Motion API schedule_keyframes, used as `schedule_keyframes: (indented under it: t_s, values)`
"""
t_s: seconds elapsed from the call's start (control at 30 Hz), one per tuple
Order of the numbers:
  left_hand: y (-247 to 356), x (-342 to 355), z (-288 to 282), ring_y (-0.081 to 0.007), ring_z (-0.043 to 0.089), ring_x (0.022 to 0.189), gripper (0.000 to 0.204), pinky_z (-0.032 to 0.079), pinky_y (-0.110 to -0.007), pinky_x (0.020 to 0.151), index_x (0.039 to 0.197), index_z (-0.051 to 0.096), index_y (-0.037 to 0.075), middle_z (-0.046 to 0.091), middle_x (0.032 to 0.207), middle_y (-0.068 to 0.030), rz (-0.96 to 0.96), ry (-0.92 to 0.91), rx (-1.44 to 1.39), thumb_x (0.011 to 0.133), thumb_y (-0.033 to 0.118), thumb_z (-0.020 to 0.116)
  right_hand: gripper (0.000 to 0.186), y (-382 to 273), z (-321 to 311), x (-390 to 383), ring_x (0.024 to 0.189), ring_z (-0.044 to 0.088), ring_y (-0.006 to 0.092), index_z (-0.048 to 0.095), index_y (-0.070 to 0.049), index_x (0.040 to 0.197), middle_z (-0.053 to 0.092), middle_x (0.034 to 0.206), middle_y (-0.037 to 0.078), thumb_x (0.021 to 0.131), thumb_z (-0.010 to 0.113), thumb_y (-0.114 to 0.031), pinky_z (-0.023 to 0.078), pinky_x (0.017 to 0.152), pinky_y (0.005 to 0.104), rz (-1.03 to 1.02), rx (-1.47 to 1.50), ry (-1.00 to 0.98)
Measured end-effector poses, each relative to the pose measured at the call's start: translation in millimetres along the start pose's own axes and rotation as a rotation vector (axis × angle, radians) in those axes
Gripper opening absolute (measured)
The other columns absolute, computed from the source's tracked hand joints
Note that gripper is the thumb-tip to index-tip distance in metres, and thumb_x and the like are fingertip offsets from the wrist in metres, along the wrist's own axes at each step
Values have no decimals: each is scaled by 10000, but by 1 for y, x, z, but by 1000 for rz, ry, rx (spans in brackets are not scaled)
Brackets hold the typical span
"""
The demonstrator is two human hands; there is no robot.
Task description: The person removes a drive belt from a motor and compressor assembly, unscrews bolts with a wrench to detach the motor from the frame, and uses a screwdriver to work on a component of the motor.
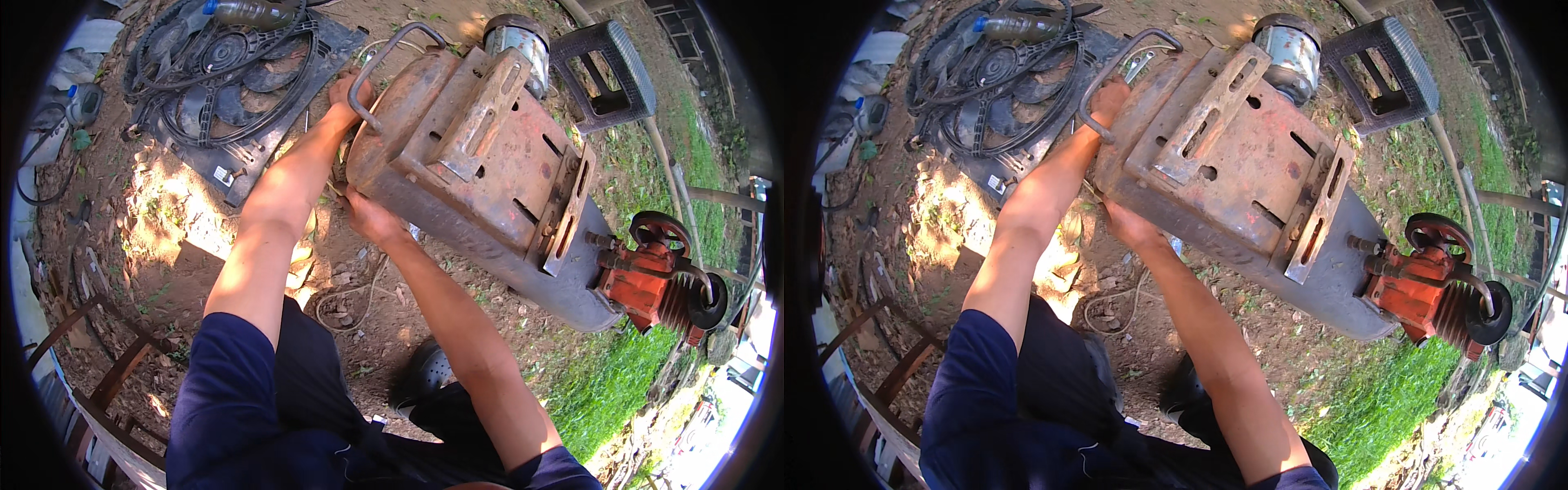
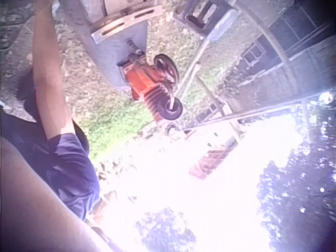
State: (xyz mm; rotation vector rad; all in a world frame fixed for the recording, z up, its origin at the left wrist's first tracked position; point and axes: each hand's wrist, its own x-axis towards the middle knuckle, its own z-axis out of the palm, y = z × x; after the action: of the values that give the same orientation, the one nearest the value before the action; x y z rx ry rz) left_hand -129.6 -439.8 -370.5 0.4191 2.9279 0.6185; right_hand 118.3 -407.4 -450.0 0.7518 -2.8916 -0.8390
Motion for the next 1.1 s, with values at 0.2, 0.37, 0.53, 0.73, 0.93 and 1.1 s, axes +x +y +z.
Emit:
schedule_keyframes:
  t_s: [0.2,0.37,0.53,0.73,0.93,1.1]
  values:
    - [-50,10,7,-374,679,976,344,560,-425,827,1120,539,-88,661,1023,-282,-74,-118,16,857,133,545,486,43,-114,30,1311,438,268,424,-54,1411,449,1455,47,952,425,-213,334,1088,449,-655,-914,-216]
    - [-35,14,-5,-347,667,1021,315,543,-424,863,1099,673,42,677,1096,-205,24,-279,25,846,205,584,387,51,-114,21,1188,540,335,504,-164,1326,585,1266,155,942,489,-213,419,1013,445,261,944,-158]
    - [-43,12,-9,-372,632,1077,331,518,-436,891,1064,701,50,657,1134,-221,60,-354,-19,854,274,576,265,20,-39,10,1059,581,397,545,-151,1193,634,1098,192,939,518,-225,461,920,480,102,205,236]
    - [-108,-18,-47,-416,604,1096,481,486,-459,909,1084,677,-12,634,1157,-254,-65,-375,-37,925,405,496,208,24,-101,32,998,601,417,541,-93,1087,649,1024,220,946,518,-245,473,871,510,169,592,-92]
    - [-97,-76,-132,-214,542,481,608,462,-411,525,699,602,-6,570,616,-96,-119,-502,-60,1004,474,388,262,52,-123,22,916,649,383,590,-47,1033,670,948,207,912,539,-274,518,827,498,349,1016,-273]
    - [-120,-147,-177,-158,489,472,500,415,-332,472,771,632,26,527,580,-32,-439,-475,-210,998,429,440,229,58,-134,19,933,658,396,641,-33,1027,676,964,233,860,533,-148,529,817,493,233,994,-331]
